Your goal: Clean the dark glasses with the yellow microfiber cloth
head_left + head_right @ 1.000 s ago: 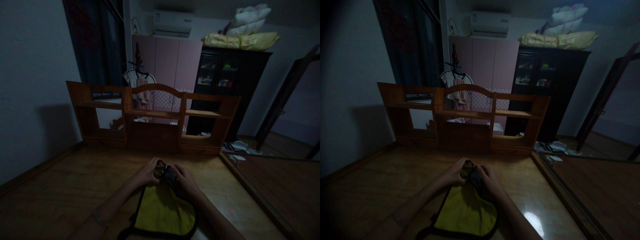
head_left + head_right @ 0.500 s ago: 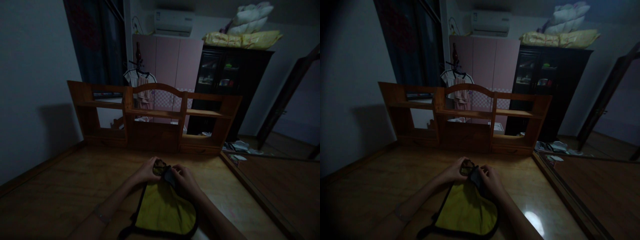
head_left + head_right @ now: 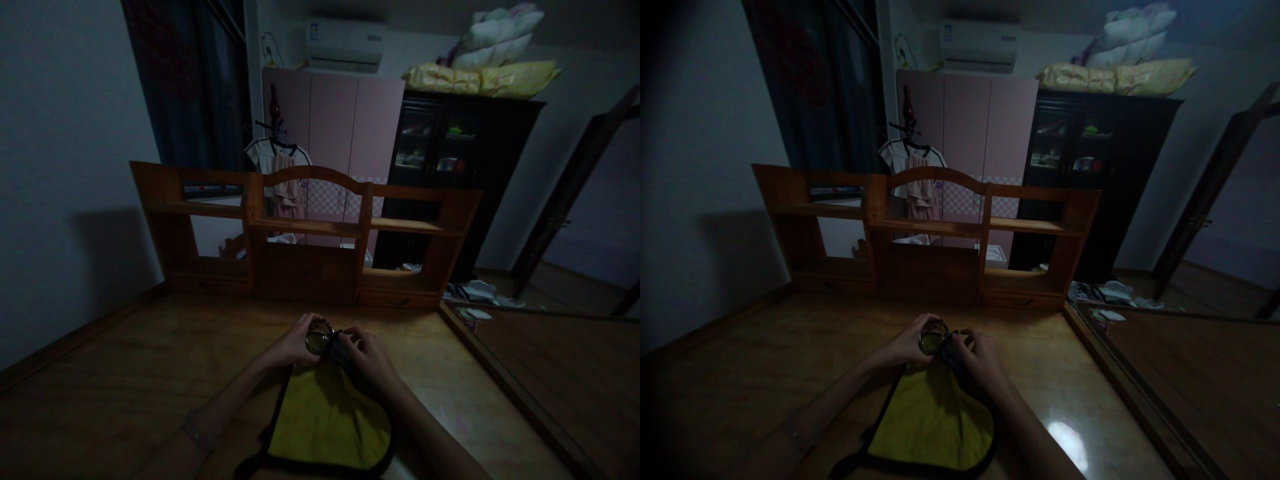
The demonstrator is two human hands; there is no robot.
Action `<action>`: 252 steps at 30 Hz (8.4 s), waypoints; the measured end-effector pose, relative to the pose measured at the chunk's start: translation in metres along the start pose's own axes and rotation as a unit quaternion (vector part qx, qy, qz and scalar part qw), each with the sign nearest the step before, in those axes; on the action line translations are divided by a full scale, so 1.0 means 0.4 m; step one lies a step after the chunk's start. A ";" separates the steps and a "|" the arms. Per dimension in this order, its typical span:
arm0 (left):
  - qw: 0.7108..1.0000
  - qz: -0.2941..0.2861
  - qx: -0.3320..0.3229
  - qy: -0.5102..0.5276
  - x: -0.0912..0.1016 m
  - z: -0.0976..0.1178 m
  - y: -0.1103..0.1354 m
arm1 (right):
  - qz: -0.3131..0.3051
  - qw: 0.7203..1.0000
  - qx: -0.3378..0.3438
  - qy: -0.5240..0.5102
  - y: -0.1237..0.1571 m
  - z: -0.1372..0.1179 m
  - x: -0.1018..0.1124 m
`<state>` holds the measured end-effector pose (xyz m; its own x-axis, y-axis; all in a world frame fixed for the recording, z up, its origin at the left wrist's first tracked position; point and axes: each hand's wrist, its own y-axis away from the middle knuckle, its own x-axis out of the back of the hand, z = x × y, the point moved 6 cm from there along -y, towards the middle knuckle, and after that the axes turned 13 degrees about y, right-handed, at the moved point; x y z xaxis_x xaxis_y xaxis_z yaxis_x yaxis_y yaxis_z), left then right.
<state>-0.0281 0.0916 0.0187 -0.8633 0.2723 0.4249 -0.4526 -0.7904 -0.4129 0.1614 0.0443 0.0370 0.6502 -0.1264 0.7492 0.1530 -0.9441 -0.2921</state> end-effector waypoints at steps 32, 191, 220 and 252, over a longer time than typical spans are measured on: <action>0.999 -0.007 0.022 -0.040 0.066 -0.034 0.001 | -0.186 0.959 0.018 -0.211 0.026 -0.023 -0.064; 0.989 0.083 0.036 -0.121 0.069 -0.046 -0.018 | 0.045 0.989 -0.042 -0.132 0.011 -0.012 -0.057; 0.989 -0.089 -0.079 -0.089 -0.064 0.084 0.022 | 0.026 0.978 -0.006 -0.206 -0.010 -0.003 -0.061; 0.983 -0.073 -0.066 -0.157 -0.067 0.100 0.028 | 0.004 0.992 0.045 -0.122 0.015 -0.024 -0.052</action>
<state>-0.0011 0.0536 0.0350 -0.6846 0.1781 0.7068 -0.6093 -0.6721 -0.4208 0.1415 0.0383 0.0253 0.8103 -0.0467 0.5841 0.2051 -0.9111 -0.3574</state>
